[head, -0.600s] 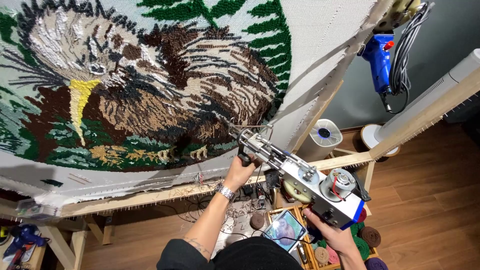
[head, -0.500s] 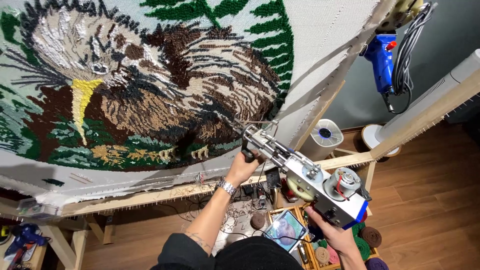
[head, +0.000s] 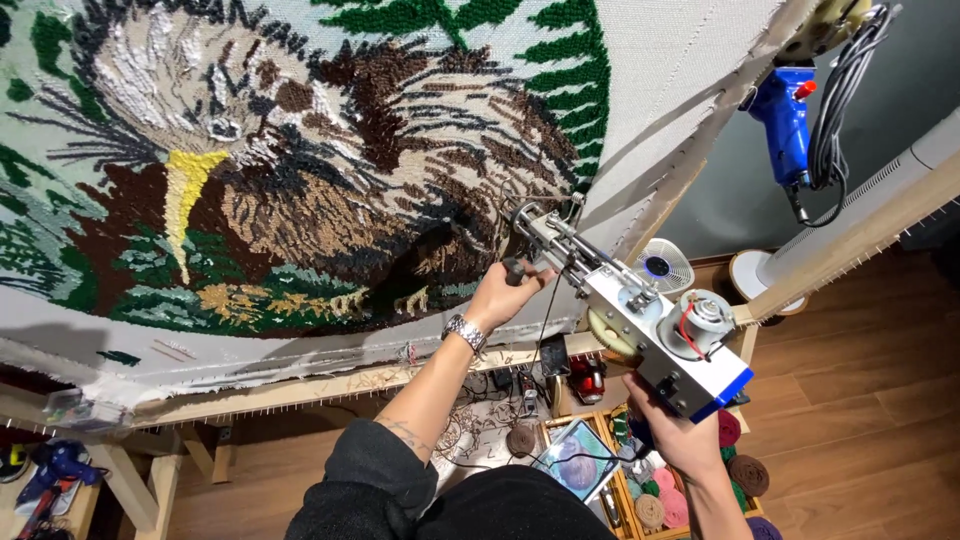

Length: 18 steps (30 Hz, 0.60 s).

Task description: Using a tufting gun to apply yarn to a canvas on a vertical frame to create a rug with a bird design.

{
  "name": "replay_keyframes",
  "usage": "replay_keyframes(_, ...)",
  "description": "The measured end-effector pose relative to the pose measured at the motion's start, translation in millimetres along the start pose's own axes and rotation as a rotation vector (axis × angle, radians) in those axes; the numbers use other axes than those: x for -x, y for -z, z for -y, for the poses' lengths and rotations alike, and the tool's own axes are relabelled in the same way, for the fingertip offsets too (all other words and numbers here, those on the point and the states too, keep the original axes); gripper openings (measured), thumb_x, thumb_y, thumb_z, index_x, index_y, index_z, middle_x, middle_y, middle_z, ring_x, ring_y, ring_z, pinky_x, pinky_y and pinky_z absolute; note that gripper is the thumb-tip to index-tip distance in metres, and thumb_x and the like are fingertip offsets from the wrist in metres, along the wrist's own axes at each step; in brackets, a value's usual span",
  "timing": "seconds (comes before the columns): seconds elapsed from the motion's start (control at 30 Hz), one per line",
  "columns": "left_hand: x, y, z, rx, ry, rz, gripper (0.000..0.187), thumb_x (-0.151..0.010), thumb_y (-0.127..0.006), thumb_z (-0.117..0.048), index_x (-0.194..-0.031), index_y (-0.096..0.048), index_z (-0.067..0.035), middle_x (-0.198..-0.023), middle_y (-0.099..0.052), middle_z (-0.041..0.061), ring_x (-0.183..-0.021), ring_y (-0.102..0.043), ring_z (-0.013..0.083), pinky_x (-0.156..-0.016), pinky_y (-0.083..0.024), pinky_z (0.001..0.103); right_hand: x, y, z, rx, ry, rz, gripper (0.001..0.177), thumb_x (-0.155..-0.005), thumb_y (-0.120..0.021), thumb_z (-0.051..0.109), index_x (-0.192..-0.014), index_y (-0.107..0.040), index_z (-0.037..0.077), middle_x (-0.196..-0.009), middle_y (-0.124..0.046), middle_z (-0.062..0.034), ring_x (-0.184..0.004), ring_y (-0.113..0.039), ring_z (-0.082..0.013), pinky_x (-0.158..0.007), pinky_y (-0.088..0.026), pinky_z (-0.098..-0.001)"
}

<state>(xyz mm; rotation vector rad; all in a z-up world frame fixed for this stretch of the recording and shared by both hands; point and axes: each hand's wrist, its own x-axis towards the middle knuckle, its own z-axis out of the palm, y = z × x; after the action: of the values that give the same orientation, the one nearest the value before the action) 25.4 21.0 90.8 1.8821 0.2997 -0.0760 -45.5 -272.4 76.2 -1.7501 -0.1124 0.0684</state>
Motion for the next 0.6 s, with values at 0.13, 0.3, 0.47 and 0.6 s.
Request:
replay_keyframes(0.13, -15, 12, 11, 0.165, -0.090, 0.158, 0.053, -0.090, -0.075, -0.042, -0.138, -0.063, -0.023, -0.065, -0.053, -0.010, -0.051, -0.043, 0.0046, -0.048, -0.034, 0.020, -4, 0, 10, 0.103, 0.072, 0.035, 0.027, -0.081, -0.081, 0.018, -0.096, -0.069, -0.002, -0.078, -0.074, -0.0152, -0.059, -0.070, -0.0242, -0.055, -0.064, -0.0371)
replay_keyframes(0.3, -21, 10, 6, 0.193, 0.027, 0.254, 0.090, -0.079, -0.076, -0.053, -0.154, -0.051, -0.011, -0.087, -0.077, 0.002, -0.052, -0.053, 0.0033, -0.050, -0.043, 0.017, -9, 4, 4, -0.002, 0.159, 0.043, 0.016, -0.087, -0.078, 0.009, -0.085, -0.064, 0.001, -0.074, -0.068, -0.0118, -0.060, -0.064, -0.0210, -0.060, -0.061, -0.0345)
replay_keyframes(0.47, -22, 7, -7, 0.129, -0.006, 0.205, 0.074, -0.080, -0.074, -0.052, -0.141, -0.066, -0.012, -0.117, -0.069, 0.006, -0.096, -0.053, 0.0145, -0.086, -0.040, 0.031, -11, 2, 16, -0.135, 0.266, 0.154, 0.016, -0.091, -0.072, 0.002, -0.080, -0.060, 0.001, -0.067, -0.062, -0.0099, -0.054, -0.059, -0.0184, -0.053, -0.055, -0.0303)
replay_keyframes(0.6, -24, 10, -11, 0.014, -0.075, 0.182, 0.065, -0.076, -0.070, -0.061, -0.125, -0.076, -0.019, -0.147, -0.067, 0.006, -0.138, -0.061, 0.0235, -0.120, -0.043, 0.042, -12, 7, 12, -0.063, 0.157, 0.071, 0.015, -0.089, -0.077, 0.008, -0.085, -0.064, 0.001, -0.072, -0.067, -0.0116, -0.059, -0.064, -0.0218, -0.059, -0.058, -0.0338)
